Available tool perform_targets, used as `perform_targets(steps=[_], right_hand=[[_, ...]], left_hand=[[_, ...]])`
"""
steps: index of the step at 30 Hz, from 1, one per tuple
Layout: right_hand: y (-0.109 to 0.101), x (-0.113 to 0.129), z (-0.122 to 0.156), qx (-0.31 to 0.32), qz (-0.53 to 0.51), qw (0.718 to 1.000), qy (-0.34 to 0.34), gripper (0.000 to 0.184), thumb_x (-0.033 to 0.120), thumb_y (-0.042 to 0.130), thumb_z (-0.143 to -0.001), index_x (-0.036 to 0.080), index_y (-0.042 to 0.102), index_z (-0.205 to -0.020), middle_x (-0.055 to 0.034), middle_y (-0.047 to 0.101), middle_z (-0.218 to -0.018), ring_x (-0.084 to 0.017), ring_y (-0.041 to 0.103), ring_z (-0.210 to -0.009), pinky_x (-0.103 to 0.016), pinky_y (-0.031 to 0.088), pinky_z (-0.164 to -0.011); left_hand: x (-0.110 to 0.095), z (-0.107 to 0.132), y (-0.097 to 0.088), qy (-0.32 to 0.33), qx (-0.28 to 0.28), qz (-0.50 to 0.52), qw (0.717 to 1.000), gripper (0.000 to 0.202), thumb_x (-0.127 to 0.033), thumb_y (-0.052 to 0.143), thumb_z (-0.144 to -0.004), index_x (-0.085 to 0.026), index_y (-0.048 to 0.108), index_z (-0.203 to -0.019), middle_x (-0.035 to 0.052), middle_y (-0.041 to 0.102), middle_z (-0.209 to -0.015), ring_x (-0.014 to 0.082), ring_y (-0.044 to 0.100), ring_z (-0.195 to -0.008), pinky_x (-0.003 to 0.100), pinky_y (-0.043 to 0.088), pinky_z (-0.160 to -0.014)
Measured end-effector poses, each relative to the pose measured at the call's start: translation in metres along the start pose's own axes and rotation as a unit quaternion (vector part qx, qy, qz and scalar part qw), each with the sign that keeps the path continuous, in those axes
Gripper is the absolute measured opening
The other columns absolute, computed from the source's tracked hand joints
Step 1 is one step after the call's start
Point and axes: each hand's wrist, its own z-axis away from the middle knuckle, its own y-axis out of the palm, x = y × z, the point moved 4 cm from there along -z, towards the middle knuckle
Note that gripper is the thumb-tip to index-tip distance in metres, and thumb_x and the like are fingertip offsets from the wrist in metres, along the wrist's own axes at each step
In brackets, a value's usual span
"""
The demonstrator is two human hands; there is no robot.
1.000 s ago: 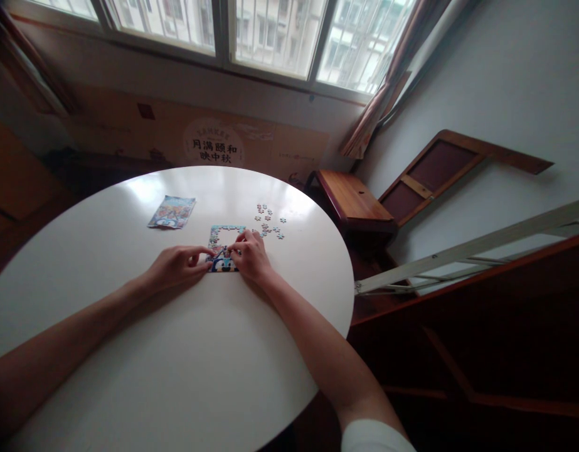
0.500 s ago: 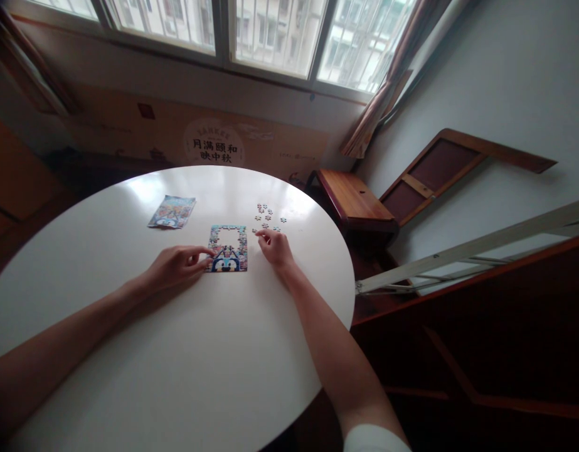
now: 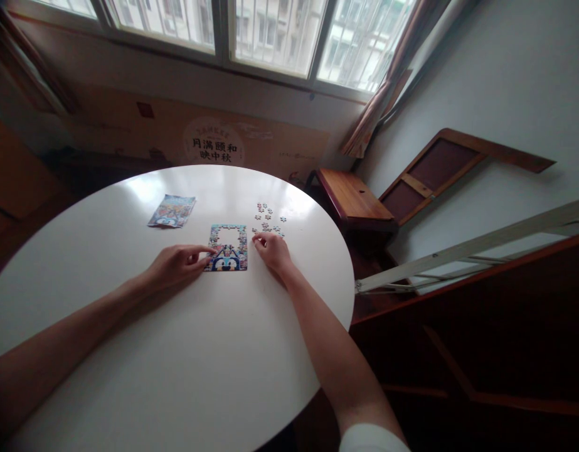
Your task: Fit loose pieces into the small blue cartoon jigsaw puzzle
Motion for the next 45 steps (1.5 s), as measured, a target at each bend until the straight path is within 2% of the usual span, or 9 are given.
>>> perform_targets(steps=[22,28,31,36,40,45], right_hand=[[-0.001,0.003,0.001,0.016,0.007,1.0,0.001,0.02,0.021,0.058,-0.081,0.021,0.076,-0.09,-0.0014,0.069,-0.072,-0.013,0.057,-0.062,-0.025,0.044,-0.065],[-0.006,0.002,-0.003,-0.03,-0.035,0.999,-0.01,0.022,0.019,0.054,-0.082,0.017,0.075,-0.089,-0.0031,0.07,-0.075,-0.013,0.057,-0.063,-0.025,0.046,-0.068],[-0.022,-0.007,-0.006,-0.087,-0.029,0.996,0.016,0.025,0.022,0.052,-0.083,0.016,0.074,-0.092,-0.003,0.067,-0.07,-0.014,0.057,-0.061,-0.026,0.046,-0.068],[-0.053,-0.042,-0.007,-0.161,0.052,0.978,0.119,0.037,0.02,0.05,-0.082,0.014,0.068,-0.114,-0.0048,0.067,-0.075,-0.019,0.061,-0.07,-0.031,0.048,-0.077],[-0.056,-0.061,-0.006,-0.145,0.1,0.967,0.187,0.04,0.012,0.049,-0.079,0.012,0.068,-0.114,-0.0109,0.067,-0.094,-0.022,0.063,-0.086,-0.032,0.047,-0.086],[-0.046,-0.061,-0.005,-0.115,0.123,0.968,0.186,0.034,0.02,0.051,-0.085,0.017,0.068,-0.114,-0.0101,0.064,-0.101,-0.02,0.063,-0.088,-0.032,0.047,-0.088]], left_hand=[[0.001,0.0,0.0,-0.012,0.007,0.004,1.0,0.037,-0.047,0.049,-0.089,-0.028,0.072,-0.111,-0.0019,0.061,-0.063,0.0111,0.05,-0.053,0.022,0.028,-0.055],[0.0,0.0,-0.001,-0.011,0.007,0.003,1.0,0.037,-0.045,0.049,-0.089,-0.027,0.072,-0.111,-0.002,0.059,-0.062,0.0106,0.049,-0.052,0.021,0.027,-0.054],[0.0,0.0,-0.001,-0.01,0.003,0.005,1.0,0.037,-0.046,0.049,-0.088,-0.026,0.072,-0.11,-0.0021,0.059,-0.061,0.0108,0.049,-0.052,0.021,0.027,-0.054],[0.001,0.0,0.0,-0.007,0.005,0.001,1.0,0.037,-0.046,0.049,-0.089,-0.027,0.072,-0.112,-0.0024,0.06,-0.062,0.0105,0.05,-0.053,0.021,0.027,-0.054],[0.001,0.0,-0.001,-0.009,0.008,0.0,1.0,0.037,-0.046,0.049,-0.089,-0.027,0.071,-0.113,-0.0023,0.059,-0.063,0.0107,0.051,-0.054,0.021,0.028,-0.055],[0.0,0.0,-0.001,-0.013,0.012,0.0,1.0,0.037,-0.045,0.05,-0.088,-0.027,0.071,-0.114,-0.0022,0.06,-0.063,0.0108,0.051,-0.055,0.021,0.028,-0.055]])
